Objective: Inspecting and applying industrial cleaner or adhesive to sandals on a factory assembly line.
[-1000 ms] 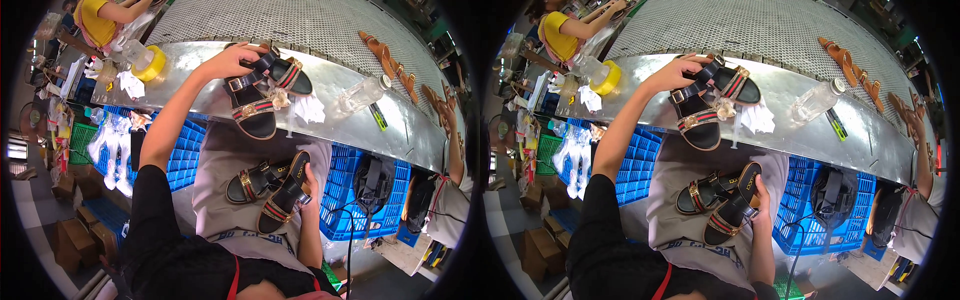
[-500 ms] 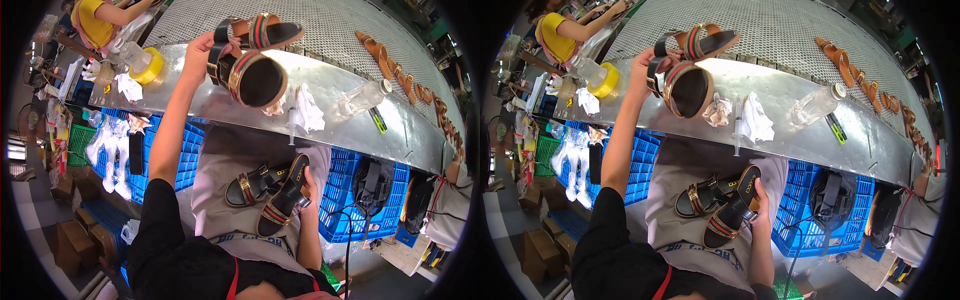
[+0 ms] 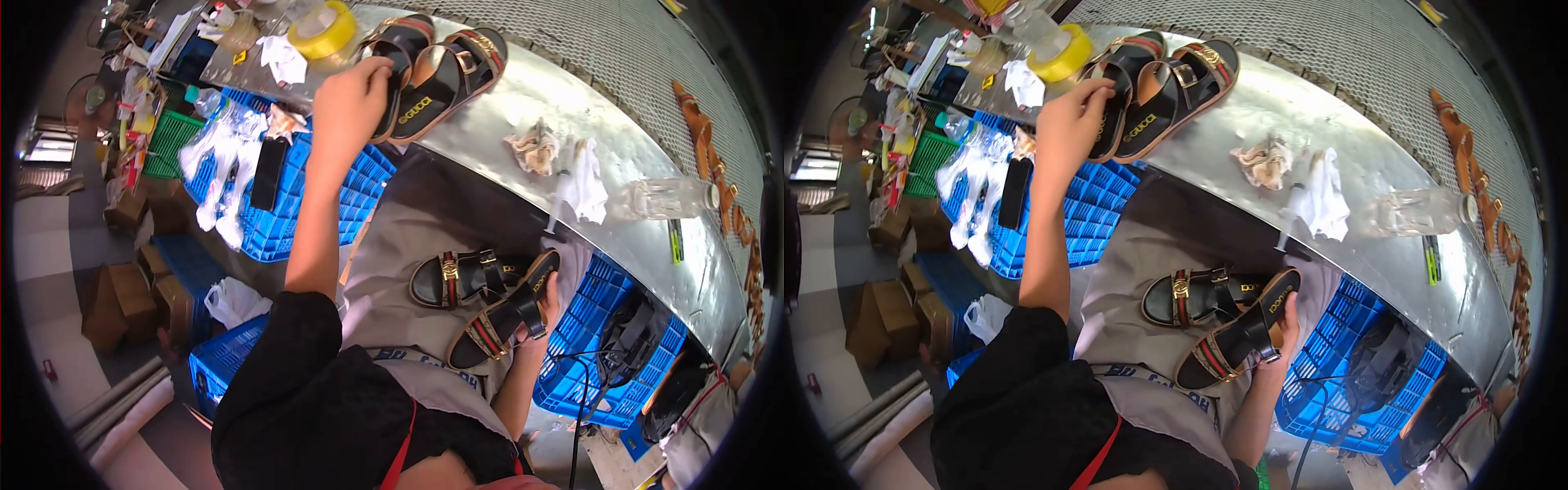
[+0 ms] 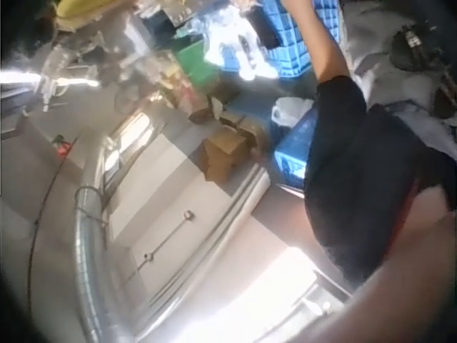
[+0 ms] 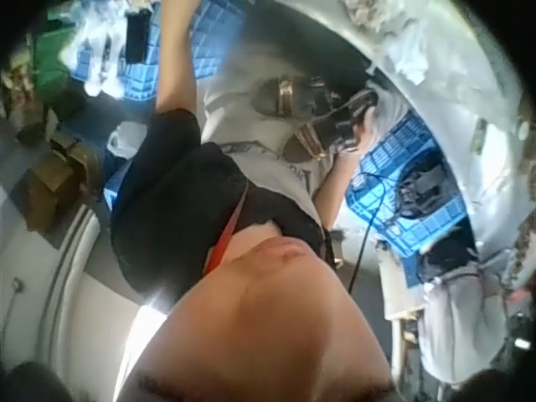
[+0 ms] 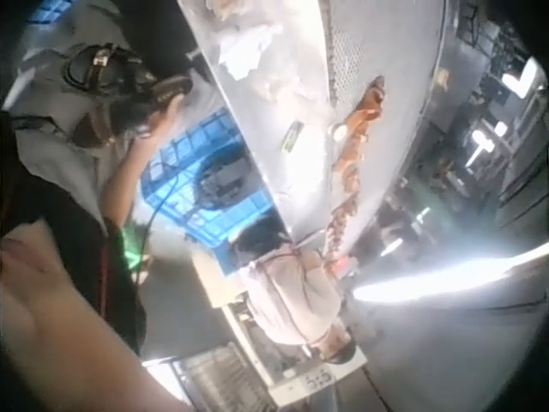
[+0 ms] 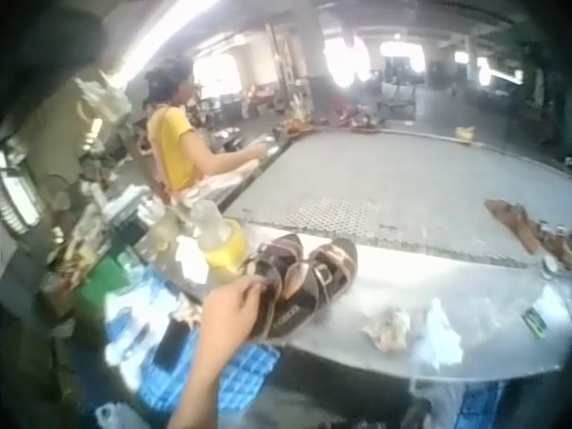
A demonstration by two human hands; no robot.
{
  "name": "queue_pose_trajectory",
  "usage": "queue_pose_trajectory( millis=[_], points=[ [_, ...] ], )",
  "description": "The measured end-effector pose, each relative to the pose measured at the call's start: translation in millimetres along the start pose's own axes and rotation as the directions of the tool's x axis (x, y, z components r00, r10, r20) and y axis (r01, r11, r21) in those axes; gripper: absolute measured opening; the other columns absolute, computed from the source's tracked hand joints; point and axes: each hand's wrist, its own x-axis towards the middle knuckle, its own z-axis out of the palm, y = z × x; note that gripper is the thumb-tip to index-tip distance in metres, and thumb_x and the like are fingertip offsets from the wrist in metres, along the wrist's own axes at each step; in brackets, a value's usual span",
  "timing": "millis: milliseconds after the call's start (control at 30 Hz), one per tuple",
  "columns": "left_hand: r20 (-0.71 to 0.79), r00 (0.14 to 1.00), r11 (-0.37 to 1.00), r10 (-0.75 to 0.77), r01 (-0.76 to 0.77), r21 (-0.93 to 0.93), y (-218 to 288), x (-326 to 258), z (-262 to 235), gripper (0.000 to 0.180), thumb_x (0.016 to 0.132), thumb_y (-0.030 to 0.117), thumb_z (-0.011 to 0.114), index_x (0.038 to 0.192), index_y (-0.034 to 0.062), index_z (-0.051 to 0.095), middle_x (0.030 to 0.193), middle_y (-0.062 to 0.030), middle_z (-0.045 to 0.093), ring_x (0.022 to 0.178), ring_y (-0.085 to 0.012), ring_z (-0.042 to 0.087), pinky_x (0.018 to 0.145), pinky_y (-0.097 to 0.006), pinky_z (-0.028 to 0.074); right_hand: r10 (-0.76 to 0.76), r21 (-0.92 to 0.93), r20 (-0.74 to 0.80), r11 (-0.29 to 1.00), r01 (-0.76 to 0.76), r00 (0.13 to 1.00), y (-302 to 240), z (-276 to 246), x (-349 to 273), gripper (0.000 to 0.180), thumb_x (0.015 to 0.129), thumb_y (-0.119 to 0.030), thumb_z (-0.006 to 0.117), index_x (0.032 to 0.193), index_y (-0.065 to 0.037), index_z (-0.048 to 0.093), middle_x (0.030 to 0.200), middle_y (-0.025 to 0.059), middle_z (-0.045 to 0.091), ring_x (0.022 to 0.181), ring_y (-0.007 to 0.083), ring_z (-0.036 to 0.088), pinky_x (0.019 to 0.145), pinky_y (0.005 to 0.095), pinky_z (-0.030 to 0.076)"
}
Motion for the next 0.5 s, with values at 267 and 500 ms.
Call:
queue_pose_trajectory(
  millis=[267,500],
  points=[
    [0.153,0.982,0.977,-0.113,0.138,-0.165,-27.7,-75.9,-10.2,0.079,0.077,0.024,0.086,0.141,-0.0009,0.047,0.129,-0.0168,0.062,0.103,-0.0226,0.064,0.08,-0.034,0.053,-0.038,-0.109,-0.03,0.993,0.035,0.999,1.8,10.2,-3.2,0.042,0.1,-0.046,0.057,0.113,-0.007,0.066,0.094,0.0065,0.072,0.08,0.0189,0.071,0.07,0.0345,0.06],
    [0.028,0.974,0.811,-0.223,0.201,-0.549,-36.3,-80.8,7.2,0.07,0.08,0.002,0.08,0.142,0.0008,0.046,0.127,-0.0139,0.062,0.106,-0.0195,0.065,0.084,-0.032,0.055,-0.113,-0.185,-0.039,0.977,0.104,0.993,9.1,13.1,-5.5,0.04,0.101,-0.046,0.054,0.113,-0.009,0.066,0.091,0.0059,0.072,0.077,0.0193,0.071,0.067,0.0341,0.059]
  ],
)
